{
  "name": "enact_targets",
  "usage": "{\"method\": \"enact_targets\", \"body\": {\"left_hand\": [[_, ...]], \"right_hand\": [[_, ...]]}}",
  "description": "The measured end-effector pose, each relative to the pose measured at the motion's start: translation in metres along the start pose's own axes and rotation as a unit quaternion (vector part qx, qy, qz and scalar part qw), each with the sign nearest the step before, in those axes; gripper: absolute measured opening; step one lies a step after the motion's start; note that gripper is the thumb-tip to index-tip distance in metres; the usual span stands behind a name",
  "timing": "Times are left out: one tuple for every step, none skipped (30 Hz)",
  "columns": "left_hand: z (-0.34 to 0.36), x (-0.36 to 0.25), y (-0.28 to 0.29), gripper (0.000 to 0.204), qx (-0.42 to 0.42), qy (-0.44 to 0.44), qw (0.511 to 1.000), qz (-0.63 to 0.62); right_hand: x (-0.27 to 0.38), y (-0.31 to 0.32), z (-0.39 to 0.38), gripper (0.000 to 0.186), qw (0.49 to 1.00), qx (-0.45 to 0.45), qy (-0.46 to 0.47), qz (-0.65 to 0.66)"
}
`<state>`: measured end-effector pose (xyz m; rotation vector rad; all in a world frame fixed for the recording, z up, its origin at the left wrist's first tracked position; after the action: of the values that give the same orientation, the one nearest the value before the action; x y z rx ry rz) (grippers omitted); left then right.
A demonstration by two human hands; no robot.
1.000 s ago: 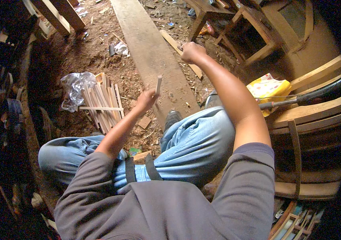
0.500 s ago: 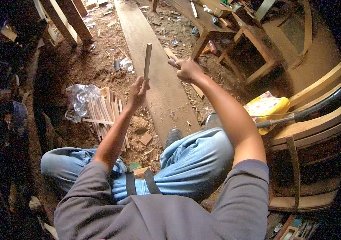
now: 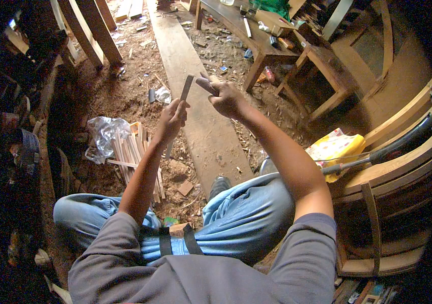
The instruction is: The person sits on the floor and uses a small knife to shave and shape thin wooden sticks. They hold the sticks in one hand and carefully pare the edges with the knife in the other, rotating the sticks to work on different sides.
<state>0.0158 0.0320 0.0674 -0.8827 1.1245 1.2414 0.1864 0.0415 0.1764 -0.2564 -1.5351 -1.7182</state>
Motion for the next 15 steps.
{"method": "enact_targets", "body": {"left_hand": [[0.000,-0.004,0.000,0.035,0.000,-0.008,1.000,-0.019],[0.000,-0.008,0.001,0.035,-0.001,-0.015,1.000,-0.007],[0.000,-0.012,0.002,0.035,-0.001,-0.022,1.000,0.005],[-0.001,-0.014,0.003,0.034,-0.008,-0.018,0.999,0.026],[-0.001,-0.019,0.003,0.034,-0.008,-0.039,0.999,0.012],[-0.002,-0.023,0.003,0.034,-0.014,-0.049,0.999,0.006],[-0.003,-0.027,0.003,0.033,-0.017,-0.061,0.998,0.000],[-0.004,-0.028,0.004,0.033,-0.015,-0.058,0.998,0.003],[-0.004,-0.029,0.003,0.032,-0.010,-0.057,0.998,0.006],[-0.005,-0.032,0.003,0.031,-0.006,-0.066,0.998,0.007],[-0.005,-0.034,0.004,0.032,-0.011,-0.075,0.996,0.037],[-0.006,-0.038,0.004,0.033,-0.017,-0.095,0.993,0.065],[-0.007,-0.042,0.004,0.034,-0.023,-0.115,0.989,0.094],[-0.007,-0.045,0.004,0.033,-0.032,-0.133,0.985,0.102],[-0.008,-0.048,0.005,0.032,-0.041,-0.151,0.981,0.111]], "right_hand": [[-0.001,0.000,0.000,0.023,1.000,0.005,-0.020,-0.014],[0.000,0.000,0.001,0.022,1.000,0.010,-0.017,-0.003],[0.000,0.000,0.000,0.022,1.000,0.010,-0.019,0.004],[0.000,0.000,0.000,0.021,1.000,0.012,-0.023,0.008],[0.001,0.001,0.000,0.021,1.000,0.008,-0.013,0.011],[0.002,0.001,0.000,0.020,1.000,0.007,-0.006,0.011],[0.003,0.000,0.000,0.020,1.000,0.010,0.002,0.014],[0.002,-0.001,0.000,0.025,1.000,0.013,-0.006,0.005],[0.002,-0.003,0.000,0.032,1.000,0.022,-0.012,-0.002],[0.002,-0.003,0.000,0.041,1.000,0.019,-0.015,-0.007],[0.006,-0.004,0.000,0.043,1.000,0.021,0.005,0.013],[0.011,-0.004,0.000,0.045,0.999,0.011,0.028,0.035],[0.017,-0.003,0.001,0.048,0.997,0.002,0.051,0.056],[0.017,-0.004,0.000,0.046,0.998,0.013,0.041,0.049],[0.018,-0.006,-0.001,0.045,0.998,0.025,0.031,0.042]]}}
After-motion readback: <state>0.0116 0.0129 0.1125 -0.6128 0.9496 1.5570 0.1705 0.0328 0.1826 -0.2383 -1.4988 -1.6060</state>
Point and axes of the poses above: each hand's wrist, its own z-axis towards the middle knuckle, its own y-axis out of the back of the hand, x = y × z, the point moved 7 cm from there along z, towards the middle knuckle, and after that the axes turned 4 degrees about z, right-handed, at the moved point
